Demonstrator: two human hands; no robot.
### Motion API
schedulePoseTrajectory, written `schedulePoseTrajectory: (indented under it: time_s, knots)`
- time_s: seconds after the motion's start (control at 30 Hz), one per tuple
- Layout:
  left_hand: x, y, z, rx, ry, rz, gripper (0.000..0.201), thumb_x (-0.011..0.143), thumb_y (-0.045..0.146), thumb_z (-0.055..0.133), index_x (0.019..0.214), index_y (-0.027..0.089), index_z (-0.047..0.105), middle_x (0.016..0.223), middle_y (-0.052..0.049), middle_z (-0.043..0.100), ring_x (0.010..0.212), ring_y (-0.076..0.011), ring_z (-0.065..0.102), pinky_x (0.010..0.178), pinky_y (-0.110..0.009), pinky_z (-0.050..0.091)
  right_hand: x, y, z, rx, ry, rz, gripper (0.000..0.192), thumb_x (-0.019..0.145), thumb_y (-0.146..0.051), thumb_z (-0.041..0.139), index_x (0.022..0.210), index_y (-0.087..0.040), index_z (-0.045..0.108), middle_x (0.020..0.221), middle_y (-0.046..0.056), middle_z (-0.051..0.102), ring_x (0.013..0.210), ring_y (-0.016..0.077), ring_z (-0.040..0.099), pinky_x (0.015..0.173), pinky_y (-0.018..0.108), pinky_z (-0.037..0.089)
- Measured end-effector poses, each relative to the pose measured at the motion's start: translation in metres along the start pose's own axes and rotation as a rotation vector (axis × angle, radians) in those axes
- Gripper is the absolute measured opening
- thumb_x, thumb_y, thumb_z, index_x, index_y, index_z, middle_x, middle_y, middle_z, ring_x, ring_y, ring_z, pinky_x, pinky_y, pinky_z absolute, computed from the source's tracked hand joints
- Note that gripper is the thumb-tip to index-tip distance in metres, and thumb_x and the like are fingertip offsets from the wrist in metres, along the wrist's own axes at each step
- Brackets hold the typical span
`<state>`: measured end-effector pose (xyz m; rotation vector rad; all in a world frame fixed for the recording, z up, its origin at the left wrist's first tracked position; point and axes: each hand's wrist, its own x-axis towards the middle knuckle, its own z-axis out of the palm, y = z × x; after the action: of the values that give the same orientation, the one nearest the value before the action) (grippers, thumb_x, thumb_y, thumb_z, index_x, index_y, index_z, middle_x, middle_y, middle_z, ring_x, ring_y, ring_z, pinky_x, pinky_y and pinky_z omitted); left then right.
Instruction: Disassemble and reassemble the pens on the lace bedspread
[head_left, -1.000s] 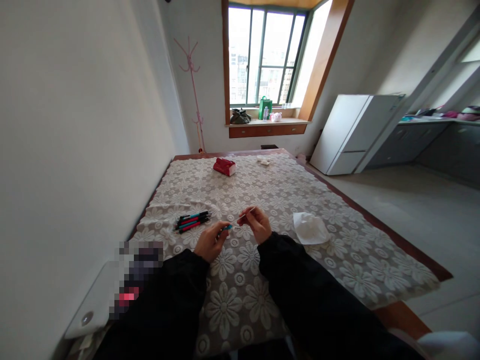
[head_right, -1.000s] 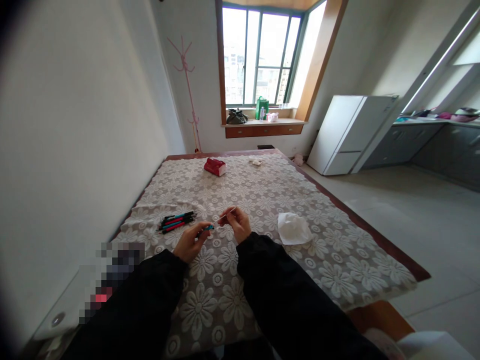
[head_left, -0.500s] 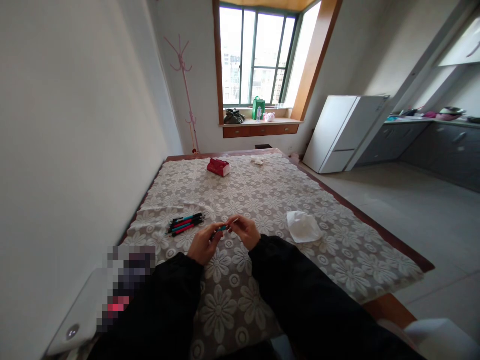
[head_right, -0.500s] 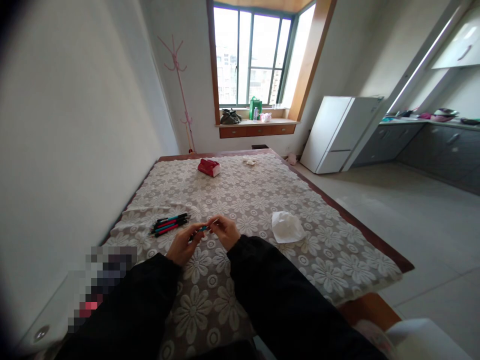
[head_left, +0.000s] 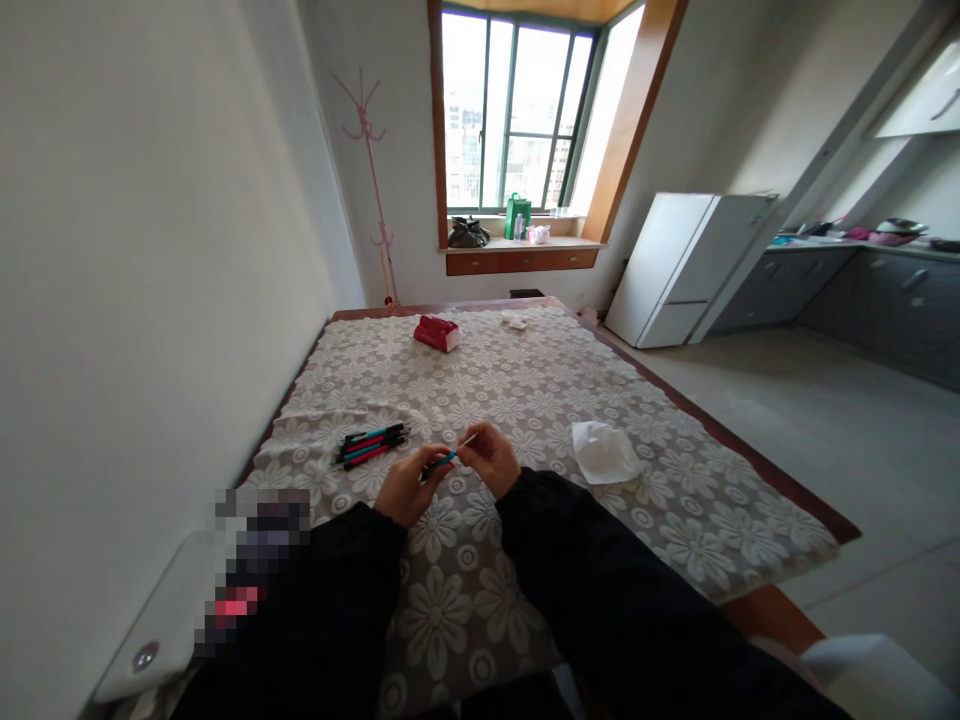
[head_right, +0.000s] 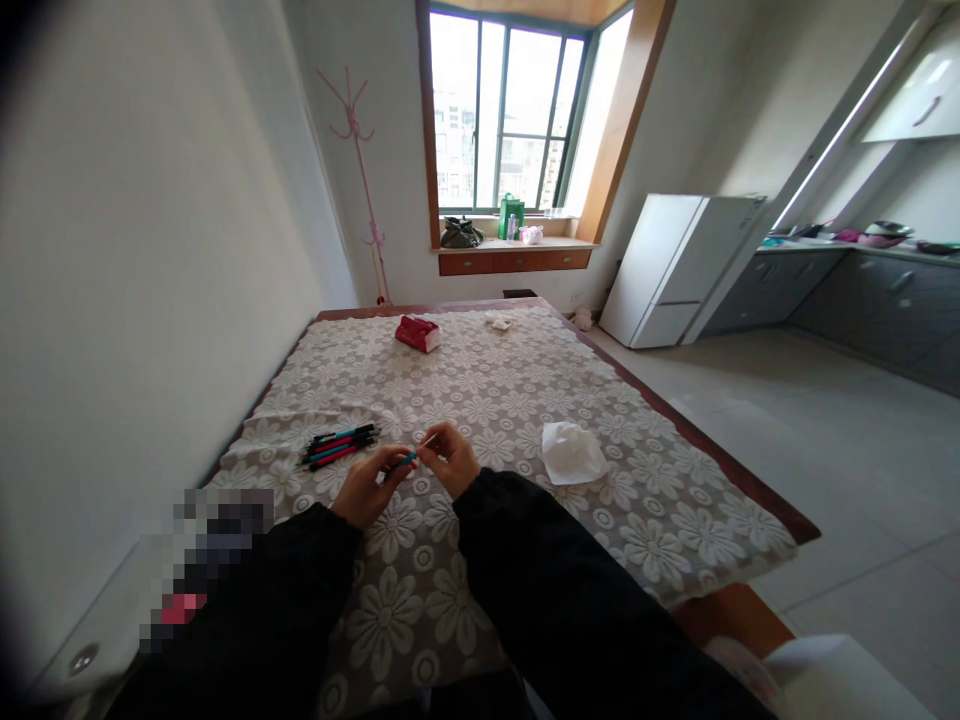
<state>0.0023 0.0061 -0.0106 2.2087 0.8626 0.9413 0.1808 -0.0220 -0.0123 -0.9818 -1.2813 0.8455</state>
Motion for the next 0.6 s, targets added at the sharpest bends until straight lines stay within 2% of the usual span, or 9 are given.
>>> schedulePoseTrajectory:
  time_s: [0.07,0.23,0.37,0.47,0.6]
  knots:
    - [-0.0003,0.0008,-0.0004,-0.006,0.004,0.004,0.023,0.090,0.036,0.053,0.107,0.022,0.057,0.093,-0.005,0.073,0.086,-0.0181,0.068,0.076,-0.029,0.052,-0.0003,0.0004,-0.0008,0.000,-0.025,0.003,0.024,0.076,-0.040,0.070,0.082,-0.019,0.058,0.071,0.000,0.061,0.061,0.0121,0.057,0.058,0.025,0.047]
    - [-0.0004,0.0011,-0.0014,0.026,0.020,0.035,0.021,0.089,0.033,0.053,0.106,0.022,0.059,0.092,-0.004,0.072,0.081,-0.0158,0.067,0.074,-0.026,0.051,-0.0004,0.0020,-0.0009,-0.043,-0.204,0.051,0.024,0.076,-0.040,0.070,0.077,-0.018,0.059,0.064,-0.003,0.057,0.057,0.0104,0.053,0.055,0.023,0.042]
    - [-0.0006,0.0011,-0.0024,0.031,0.044,0.023,0.021,0.090,0.032,0.050,0.107,0.022,0.057,0.093,-0.003,0.071,0.080,-0.0155,0.066,0.074,-0.026,0.050,-0.0008,0.0025,0.0013,-0.099,-0.208,0.038,0.023,0.076,-0.038,0.069,0.077,-0.018,0.056,0.065,-0.003,0.056,0.055,0.0097,0.050,0.052,0.022,0.040]
    - [0.0001,0.0016,-0.0039,-0.008,0.111,-0.007,0.020,0.092,0.029,0.044,0.108,0.022,0.054,0.094,-0.004,0.070,0.080,-0.0156,0.065,0.076,-0.028,0.049,0.0000,0.0032,-0.0004,-0.299,-0.176,-0.063,0.017,0.077,-0.029,0.066,0.087,-0.020,0.057,0.071,-0.002,0.057,0.060,0.0115,0.050,0.056,0.025,0.042]
    - [0.0024,0.0016,-0.0068,-0.021,0.266,-0.063,0.017,0.092,0.026,0.040,0.102,0.020,0.053,0.093,-0.004,0.067,0.079,-0.0154,0.062,0.075,-0.027,0.047,0.0022,0.0077,-0.0065,-0.676,-0.170,-0.244,0.020,0.079,-0.016,0.057,0.097,-0.021,0.061,0.080,0.002,0.060,0.080,0.0186,0.055,0.079,0.033,0.045]
